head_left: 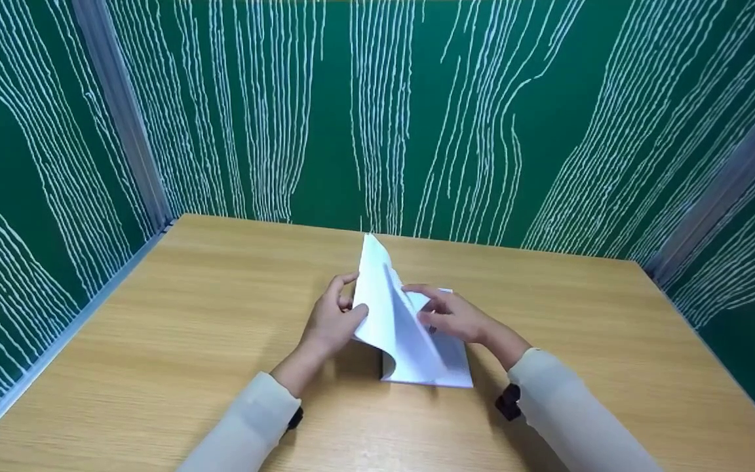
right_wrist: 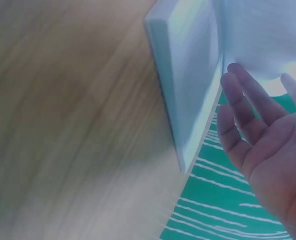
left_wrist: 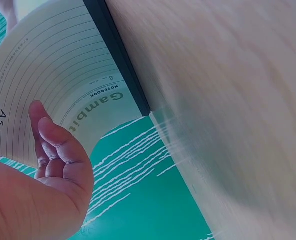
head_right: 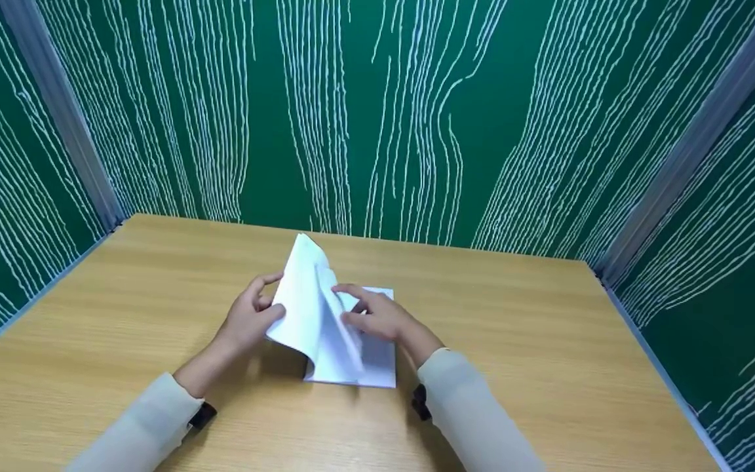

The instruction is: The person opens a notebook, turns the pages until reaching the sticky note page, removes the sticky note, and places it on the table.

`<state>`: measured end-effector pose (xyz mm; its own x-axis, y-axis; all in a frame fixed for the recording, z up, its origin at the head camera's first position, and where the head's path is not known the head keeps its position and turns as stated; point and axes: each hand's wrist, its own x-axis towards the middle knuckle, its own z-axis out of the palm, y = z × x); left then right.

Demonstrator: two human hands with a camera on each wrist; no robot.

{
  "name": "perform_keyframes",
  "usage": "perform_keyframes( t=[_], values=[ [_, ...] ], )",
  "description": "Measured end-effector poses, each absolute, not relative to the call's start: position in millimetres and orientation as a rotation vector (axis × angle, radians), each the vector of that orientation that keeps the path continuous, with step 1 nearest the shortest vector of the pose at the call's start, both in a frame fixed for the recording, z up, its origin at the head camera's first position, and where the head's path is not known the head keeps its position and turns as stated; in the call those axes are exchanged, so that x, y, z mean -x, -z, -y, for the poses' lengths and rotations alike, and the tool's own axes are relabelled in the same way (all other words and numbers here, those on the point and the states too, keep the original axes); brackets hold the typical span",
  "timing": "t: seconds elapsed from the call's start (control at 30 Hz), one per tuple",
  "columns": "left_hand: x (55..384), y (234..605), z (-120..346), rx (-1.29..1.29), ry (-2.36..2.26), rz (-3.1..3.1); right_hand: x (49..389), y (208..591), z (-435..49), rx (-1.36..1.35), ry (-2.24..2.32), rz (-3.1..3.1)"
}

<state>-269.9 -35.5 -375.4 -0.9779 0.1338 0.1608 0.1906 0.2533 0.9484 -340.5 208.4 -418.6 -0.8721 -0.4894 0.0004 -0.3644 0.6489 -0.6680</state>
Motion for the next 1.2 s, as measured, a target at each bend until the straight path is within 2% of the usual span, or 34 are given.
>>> perform_keyframes(
  t=[0.4,1.2],
  values=[
    [295.9,408.0,36.5,0.327,1.909,2.46,325.1,405.6,-181.9,0.765,0.845,-2.741],
    [297.5,409.4,36.3,0.301,1.938,2.421,327.4,412.5,-183.0,0.902,0.864,-2.756]
  ],
)
